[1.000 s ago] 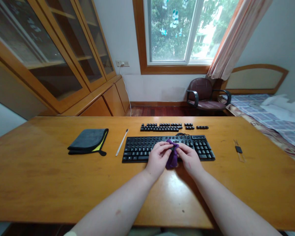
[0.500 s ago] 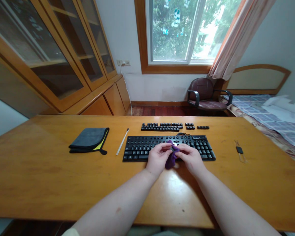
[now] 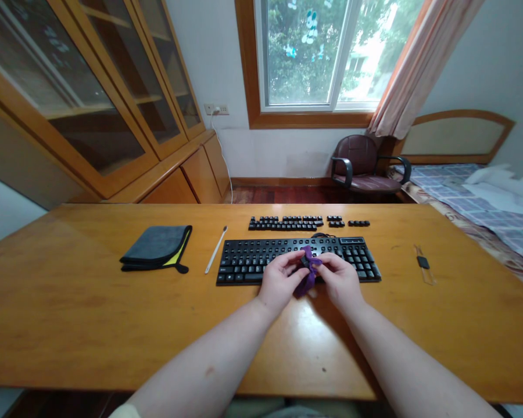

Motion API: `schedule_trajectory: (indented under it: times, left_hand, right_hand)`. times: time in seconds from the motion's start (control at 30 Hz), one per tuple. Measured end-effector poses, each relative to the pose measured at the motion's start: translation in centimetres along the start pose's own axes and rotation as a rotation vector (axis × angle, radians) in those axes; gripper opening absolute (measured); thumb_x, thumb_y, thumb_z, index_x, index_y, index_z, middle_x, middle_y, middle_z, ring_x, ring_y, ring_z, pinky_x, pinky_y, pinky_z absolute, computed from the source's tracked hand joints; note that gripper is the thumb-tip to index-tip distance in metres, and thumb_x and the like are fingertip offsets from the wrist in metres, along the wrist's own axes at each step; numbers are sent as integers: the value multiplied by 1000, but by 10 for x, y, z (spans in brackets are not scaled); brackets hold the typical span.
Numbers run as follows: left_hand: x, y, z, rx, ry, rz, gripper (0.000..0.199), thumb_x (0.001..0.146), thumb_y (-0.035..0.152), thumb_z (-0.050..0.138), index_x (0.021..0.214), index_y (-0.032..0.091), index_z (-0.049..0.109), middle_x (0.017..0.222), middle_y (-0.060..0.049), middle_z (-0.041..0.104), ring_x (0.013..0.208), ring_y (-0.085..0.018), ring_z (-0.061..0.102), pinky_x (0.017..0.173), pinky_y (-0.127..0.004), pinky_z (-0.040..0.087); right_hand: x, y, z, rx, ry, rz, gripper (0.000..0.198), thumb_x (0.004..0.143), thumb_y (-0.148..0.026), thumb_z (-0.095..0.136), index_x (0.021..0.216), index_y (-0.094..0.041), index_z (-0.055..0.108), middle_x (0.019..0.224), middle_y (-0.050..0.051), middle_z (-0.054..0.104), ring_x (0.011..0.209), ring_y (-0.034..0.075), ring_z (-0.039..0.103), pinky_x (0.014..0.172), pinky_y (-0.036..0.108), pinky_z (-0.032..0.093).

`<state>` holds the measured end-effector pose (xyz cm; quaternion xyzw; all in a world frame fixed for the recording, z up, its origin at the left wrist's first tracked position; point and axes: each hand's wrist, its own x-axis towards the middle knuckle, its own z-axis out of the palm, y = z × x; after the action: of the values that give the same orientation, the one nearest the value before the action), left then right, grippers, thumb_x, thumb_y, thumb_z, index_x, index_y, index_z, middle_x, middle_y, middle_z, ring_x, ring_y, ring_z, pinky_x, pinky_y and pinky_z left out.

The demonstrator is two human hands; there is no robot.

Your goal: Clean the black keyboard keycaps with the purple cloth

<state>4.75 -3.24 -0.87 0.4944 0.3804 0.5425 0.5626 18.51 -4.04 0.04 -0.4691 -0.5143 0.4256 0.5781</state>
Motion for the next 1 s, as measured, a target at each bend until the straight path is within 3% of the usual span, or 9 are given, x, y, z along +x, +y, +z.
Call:
schedule_trajectory:
  times: [0.2, 0.33, 0.43, 0.57, 0.77, 1.0]
  left_hand:
    - [2, -1, -1, -28, 38, 30, 38, 67, 11, 68, 104, 16, 61, 108, -8, 65, 104, -21, 60, 97, -38, 45]
    - [5, -4, -3, 18, 102, 97, 40, 68, 12, 67, 107, 17, 57, 107, -9, 64, 106, -19, 59, 99, -38, 43]
    - [7, -8, -5, 55, 108, 149, 38, 72, 13, 63, 109, 18, 54, 110, -9, 63, 107, -18, 58, 99, -37, 43]
    - [6, -11, -6, 94, 72, 192, 40, 73, 14, 63, 111, 18, 53, 111, -9, 63, 108, -18, 57, 100, -37, 42]
    - [1, -6, -7, 303, 7, 245, 36, 77, 14, 58, 113, 22, 56, 114, -6, 62, 106, -17, 58, 99, -36, 43]
    - [1, 0, -10, 625, -86, 296, 45, 74, 7, 54, 116, 24, 58, 114, -3, 63, 110, -18, 55, 101, -38, 41]
  right_hand:
    - [0, 5, -5, -23, 14, -24, 12, 73, -32, 64, 72, -20, 66, 71, 1, 60, 64, 15, 56, 60, 28, 48]
    - [3, 7, -11, -16, 125, -93, 10, 75, -30, 63, 76, -21, 66, 81, 2, 62, 81, 18, 57, 80, 34, 45]
    - [5, 6, -11, 16, 114, -100, 13, 76, -32, 62, 83, -22, 67, 93, 5, 64, 94, 22, 56, 91, 40, 41]
    - [4, 5, -5, 68, 60, 13, 20, 75, -35, 63, 89, -21, 67, 96, 6, 66, 96, 23, 58, 90, 41, 43]
    - [2, 8, 1, 197, 24, 225, 28, 65, -35, 73, 88, -22, 64, 85, 3, 67, 76, 18, 61, 66, 31, 51]
    - [6, 6, 1, 234, -104, 304, 38, 54, -24, 79, 88, -20, 63, 86, 4, 69, 82, 18, 64, 78, 33, 49]
